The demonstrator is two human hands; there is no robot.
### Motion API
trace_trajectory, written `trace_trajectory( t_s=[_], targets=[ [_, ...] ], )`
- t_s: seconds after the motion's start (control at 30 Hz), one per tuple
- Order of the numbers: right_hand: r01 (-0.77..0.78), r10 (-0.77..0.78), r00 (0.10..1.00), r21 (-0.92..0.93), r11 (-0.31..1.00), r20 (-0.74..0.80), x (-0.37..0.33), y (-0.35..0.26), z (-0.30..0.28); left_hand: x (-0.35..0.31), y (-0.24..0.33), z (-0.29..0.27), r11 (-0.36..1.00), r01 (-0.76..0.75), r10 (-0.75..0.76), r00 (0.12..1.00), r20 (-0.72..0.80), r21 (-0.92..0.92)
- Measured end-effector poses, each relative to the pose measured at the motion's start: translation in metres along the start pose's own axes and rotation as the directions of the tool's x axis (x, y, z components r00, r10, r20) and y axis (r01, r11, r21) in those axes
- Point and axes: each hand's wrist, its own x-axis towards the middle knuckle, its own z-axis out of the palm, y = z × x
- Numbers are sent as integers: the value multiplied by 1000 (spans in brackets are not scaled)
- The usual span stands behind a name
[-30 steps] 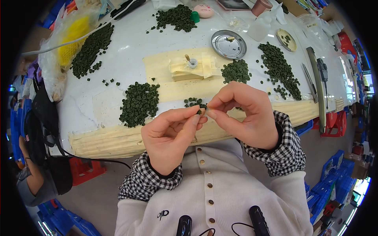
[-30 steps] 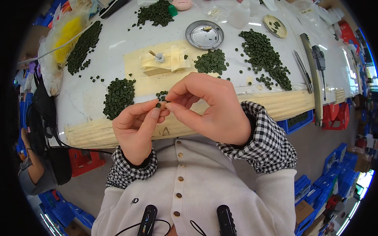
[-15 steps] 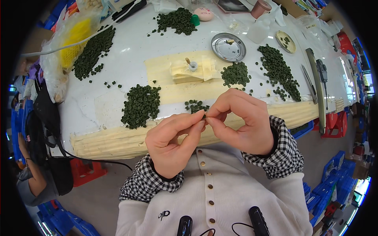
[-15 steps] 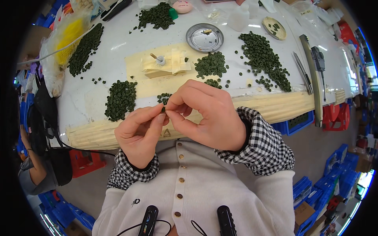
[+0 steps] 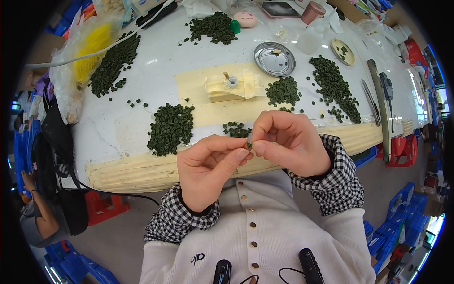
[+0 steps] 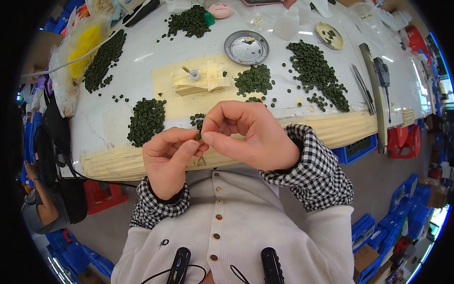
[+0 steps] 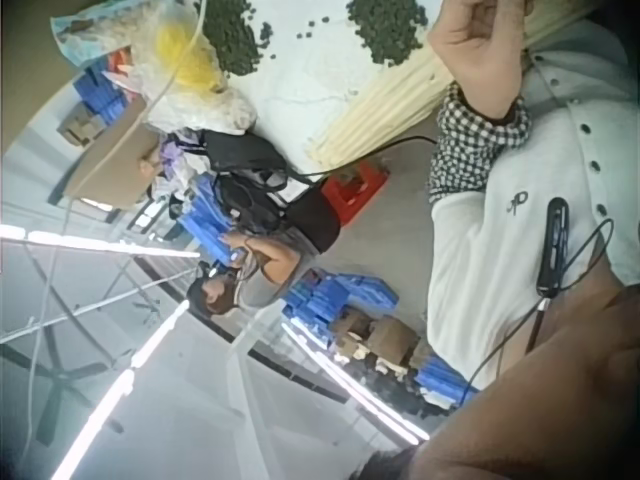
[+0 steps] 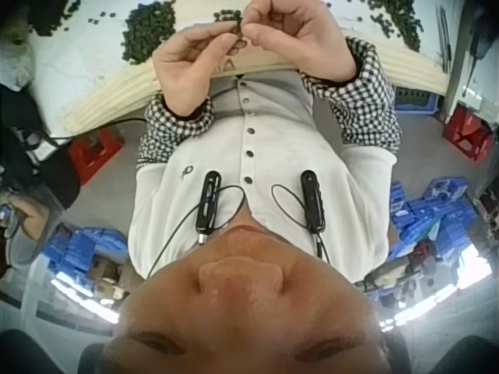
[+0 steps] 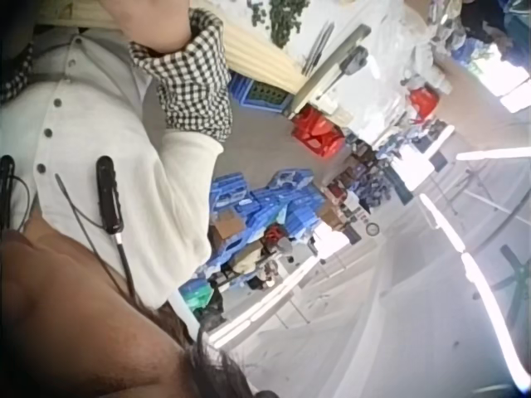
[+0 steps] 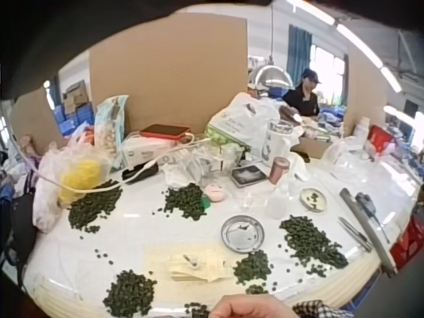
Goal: Assembling small green plastic foliage pieces onto a toy tree component.
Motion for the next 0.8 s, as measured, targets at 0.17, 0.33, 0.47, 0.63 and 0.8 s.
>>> trace_trajectory(
  t_s=[0.17,0.33,0.47,0.63,0.8],
  targets=[
    [60,-61,998,-98,993,-6,1,6,0,0,0,2,999,-31,32,999,-28,33],
    [172,-187,982,-251,953,-36,3,5,3,1,-3,1,999,-26,28,998,-57,34],
    [225,-246,969,-417,880,3,3,0,1,0,-4,-1,998,-41,43,998,-38,53],
    [226,-241,970,-454,862,25,3,-1,1,0,-5,-1,997,-59,61,997,-35,53],
    [253,-269,962,-510,822,43,5,-3,0,-1,-3,0,991,-42,50,996,-67,124]
  ],
)
